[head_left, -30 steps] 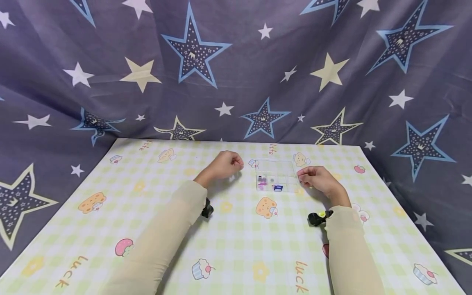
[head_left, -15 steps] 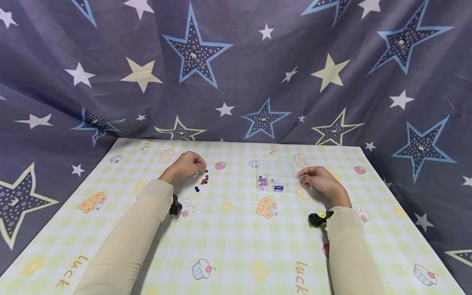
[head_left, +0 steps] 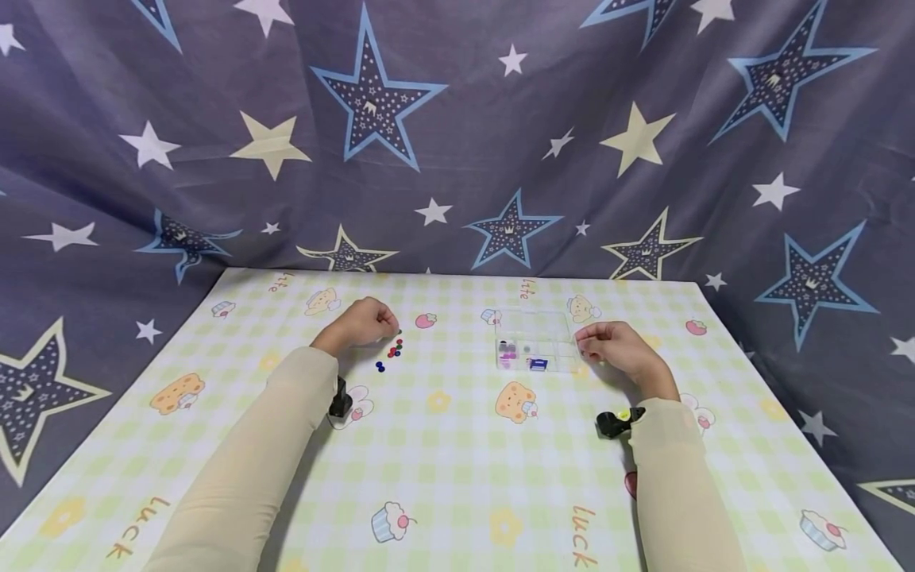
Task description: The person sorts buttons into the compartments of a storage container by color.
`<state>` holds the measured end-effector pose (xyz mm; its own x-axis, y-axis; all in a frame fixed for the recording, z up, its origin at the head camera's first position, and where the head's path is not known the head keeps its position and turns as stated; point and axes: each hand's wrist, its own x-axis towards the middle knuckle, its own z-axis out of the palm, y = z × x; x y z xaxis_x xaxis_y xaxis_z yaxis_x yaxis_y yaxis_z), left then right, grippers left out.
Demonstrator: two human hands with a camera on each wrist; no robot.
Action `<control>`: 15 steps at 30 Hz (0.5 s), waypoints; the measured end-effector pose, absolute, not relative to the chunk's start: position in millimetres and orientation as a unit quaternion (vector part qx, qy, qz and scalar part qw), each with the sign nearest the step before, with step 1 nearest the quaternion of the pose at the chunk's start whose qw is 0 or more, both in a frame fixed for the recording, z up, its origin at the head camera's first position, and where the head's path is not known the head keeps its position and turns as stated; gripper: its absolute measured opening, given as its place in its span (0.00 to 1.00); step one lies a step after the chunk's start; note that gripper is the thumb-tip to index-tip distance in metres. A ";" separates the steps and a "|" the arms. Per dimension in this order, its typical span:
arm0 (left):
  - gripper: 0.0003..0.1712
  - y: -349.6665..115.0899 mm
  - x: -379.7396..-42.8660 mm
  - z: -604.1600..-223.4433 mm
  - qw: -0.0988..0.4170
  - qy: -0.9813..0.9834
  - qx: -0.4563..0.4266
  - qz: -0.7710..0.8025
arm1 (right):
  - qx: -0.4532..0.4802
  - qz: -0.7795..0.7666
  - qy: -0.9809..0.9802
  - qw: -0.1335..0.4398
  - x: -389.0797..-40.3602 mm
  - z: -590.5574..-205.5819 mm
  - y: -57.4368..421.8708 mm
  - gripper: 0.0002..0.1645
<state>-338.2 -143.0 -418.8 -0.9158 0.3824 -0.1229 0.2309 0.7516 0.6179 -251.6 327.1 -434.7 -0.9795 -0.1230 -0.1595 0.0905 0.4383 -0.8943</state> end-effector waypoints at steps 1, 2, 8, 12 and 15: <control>0.07 -142.8 -337.6 -417.9 0.122 0.928 0.168 0.310 | -0.011 -0.531 0.841 0.101 -251.6 -434.7 327.3 0.15; 0.06 -142.7 -337.0 -417.0 0.123 0.928 0.171 0.308 | -0.009 -0.534 0.840 0.100 -251.7 -434.6 327.3 0.15; 0.07 -141.1 -334.9 -412.5 0.132 0.930 0.183 0.289 | -0.007 -0.537 0.838 0.102 -251.9 -433.6 327.6 0.15; 0.07 -140.3 -336.4 -412.7 0.136 0.932 0.190 0.277 | -0.006 -0.535 0.838 0.103 -252.2 -434.2 327.1 0.15; 0.06 -140.2 -337.1 -413.2 0.137 0.930 0.192 0.282 | -0.007 -0.535 0.838 0.104 -252.2 -434.5 327.2 0.15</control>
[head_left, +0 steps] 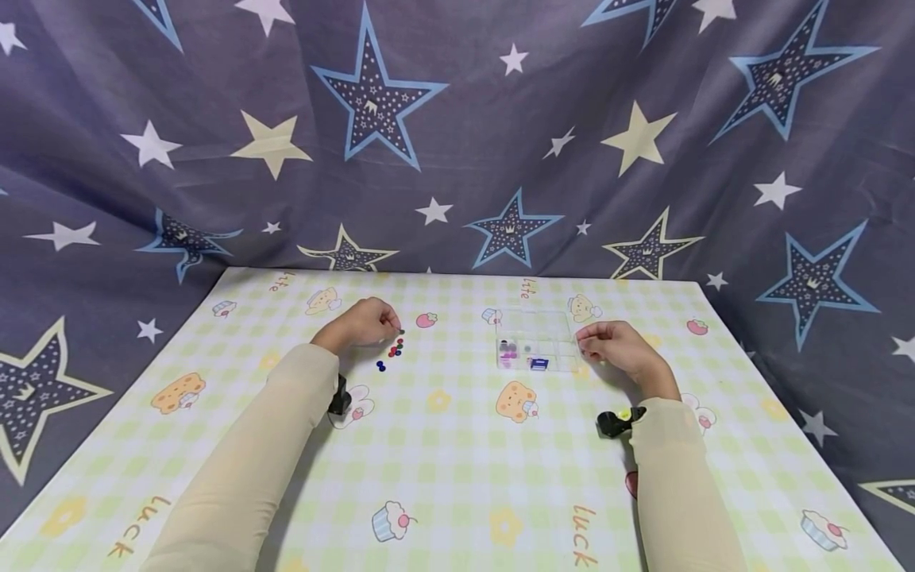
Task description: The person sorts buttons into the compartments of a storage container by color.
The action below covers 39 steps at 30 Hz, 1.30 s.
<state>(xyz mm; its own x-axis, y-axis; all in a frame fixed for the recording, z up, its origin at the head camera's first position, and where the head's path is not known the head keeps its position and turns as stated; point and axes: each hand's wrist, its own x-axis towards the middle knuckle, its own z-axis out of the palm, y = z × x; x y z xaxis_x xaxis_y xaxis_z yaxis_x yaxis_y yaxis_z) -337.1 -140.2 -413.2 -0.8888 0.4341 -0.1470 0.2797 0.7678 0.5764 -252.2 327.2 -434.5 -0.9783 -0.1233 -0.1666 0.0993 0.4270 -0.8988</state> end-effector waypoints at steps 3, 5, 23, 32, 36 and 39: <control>0.06 -139.6 -337.7 -413.4 0.138 0.925 0.197 0.294 | -0.006 -0.536 0.838 0.105 -251.9 -434.5 327.4 0.15; 0.05 -138.9 -338.1 -413.8 0.138 0.922 0.202 0.299 | -0.007 -0.535 0.838 0.105 -251.4 -434.1 327.5 0.15; 0.05 -127.7 -339.1 -412.7 0.125 0.920 0.207 0.310 | -0.013 -0.535 0.839 0.101 -250.4 -432.5 326.7 0.17; 0.07 -94.6 -340.4 -413.3 0.096 0.887 0.234 0.386 | -0.008 -0.537 0.835 0.114 -245.0 -420.8 321.5 0.17; 0.06 -74.2 -335.6 -409.1 0.085 0.885 0.243 0.389 | -0.008 -0.539 0.835 0.112 -249.6 -429.1 324.9 0.17; 0.06 -58.5 -331.8 -405.5 0.075 0.884 0.251 0.387 | -0.010 -0.542 0.834 0.107 -251.7 -434.5 327.3 0.17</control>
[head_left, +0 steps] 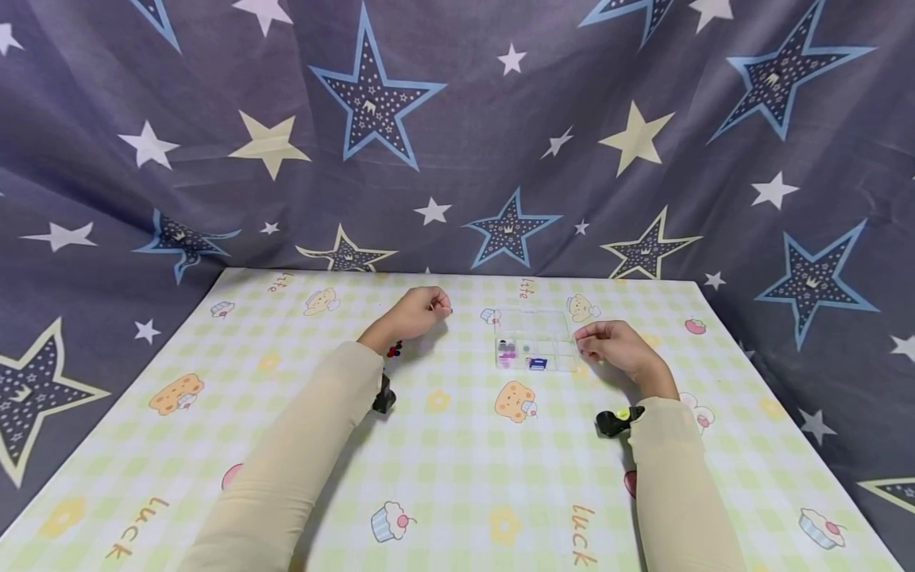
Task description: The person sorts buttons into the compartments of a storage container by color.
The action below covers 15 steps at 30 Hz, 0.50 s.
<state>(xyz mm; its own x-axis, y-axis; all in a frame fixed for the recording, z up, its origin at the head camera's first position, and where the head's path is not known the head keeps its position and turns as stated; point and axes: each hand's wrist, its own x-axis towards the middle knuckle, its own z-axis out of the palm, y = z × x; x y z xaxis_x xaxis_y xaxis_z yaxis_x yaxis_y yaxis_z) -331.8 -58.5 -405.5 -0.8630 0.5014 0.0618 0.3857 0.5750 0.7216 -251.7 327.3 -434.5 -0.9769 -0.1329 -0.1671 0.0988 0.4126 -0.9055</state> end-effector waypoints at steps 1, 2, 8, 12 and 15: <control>0.06 -53.1 -330.7 -404.7 0.070 0.883 0.254 0.388 | -0.011 -0.540 0.835 0.106 -252.0 -435.3 328.0 0.17; 0.05 -48.0 -329.6 -404.1 0.067 0.882 0.256 0.390 | -0.010 -0.540 0.835 0.104 -252.1 -435.8 328.3 0.16; 0.05 -20.8 -331.3 -409.9 0.046 0.873 0.291 0.389 | -0.004 -0.534 0.840 0.103 -252.5 -435.9 328.4 0.15; 0.05 -5.4 -328.3 -411.3 0.054 0.866 0.302 0.395 | -0.003 -0.531 0.841 0.103 -252.5 -434.7 327.4 0.15; 0.05 5.9 -325.1 -411.6 0.062 0.862 0.307 0.398 | -0.002 -0.528 0.843 0.103 -252.6 -434.7 327.2 0.15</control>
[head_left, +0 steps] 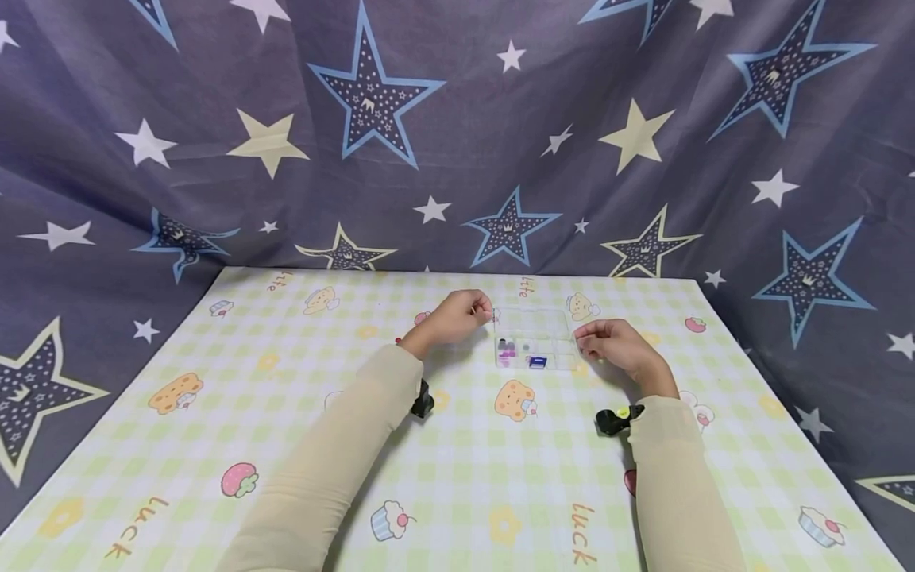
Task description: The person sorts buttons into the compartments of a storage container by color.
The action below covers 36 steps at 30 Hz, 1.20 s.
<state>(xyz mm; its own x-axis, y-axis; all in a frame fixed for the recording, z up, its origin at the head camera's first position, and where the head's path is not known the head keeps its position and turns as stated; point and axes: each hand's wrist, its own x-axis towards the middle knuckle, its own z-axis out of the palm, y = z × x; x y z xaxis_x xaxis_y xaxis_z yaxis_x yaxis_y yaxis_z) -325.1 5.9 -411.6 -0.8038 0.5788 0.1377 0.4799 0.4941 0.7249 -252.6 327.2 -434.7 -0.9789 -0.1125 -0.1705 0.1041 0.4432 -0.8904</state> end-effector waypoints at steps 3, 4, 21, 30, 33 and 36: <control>0.05 16.1 -323.3 -413.4 0.063 0.859 0.316 0.398 | 0.001 -0.529 0.842 0.103 -252.9 -434.6 327.5 0.16; 0.05 19.5 -322.6 -414.1 0.063 0.859 0.318 0.397 | 0.000 -0.529 0.842 0.104 -252.9 -434.3 327.5 0.16; 0.06 53.8 -309.3 -422.2 0.077 0.854 0.331 0.395 | -0.009 -0.527 0.844 0.102 -250.2 -430.7 327.4 0.17; 0.07 46.1 -308.1 -418.8 0.063 0.865 0.320 0.382 | -0.011 -0.527 0.844 0.103 -248.1 -429.4 327.3 0.17; 0.07 36.0 -309.6 -417.3 0.058 0.869 0.317 0.377 | -0.006 -0.527 0.844 0.103 -248.3 -429.3 326.6 0.17; 0.07 21.3 -310.7 -414.7 0.053 0.872 0.315 0.370 | -0.003 -0.527 0.843 0.105 -248.6 -429.5 325.7 0.17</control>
<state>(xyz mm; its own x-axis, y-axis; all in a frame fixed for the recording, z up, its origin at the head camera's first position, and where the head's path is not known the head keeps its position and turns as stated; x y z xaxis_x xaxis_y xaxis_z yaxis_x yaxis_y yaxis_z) -310.7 21.3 -414.7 -0.7962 0.5884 0.1409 0.5101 0.5277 0.6792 -248.6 325.7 -429.5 -0.9778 -0.1159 -0.1748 0.1063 0.4444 -0.8895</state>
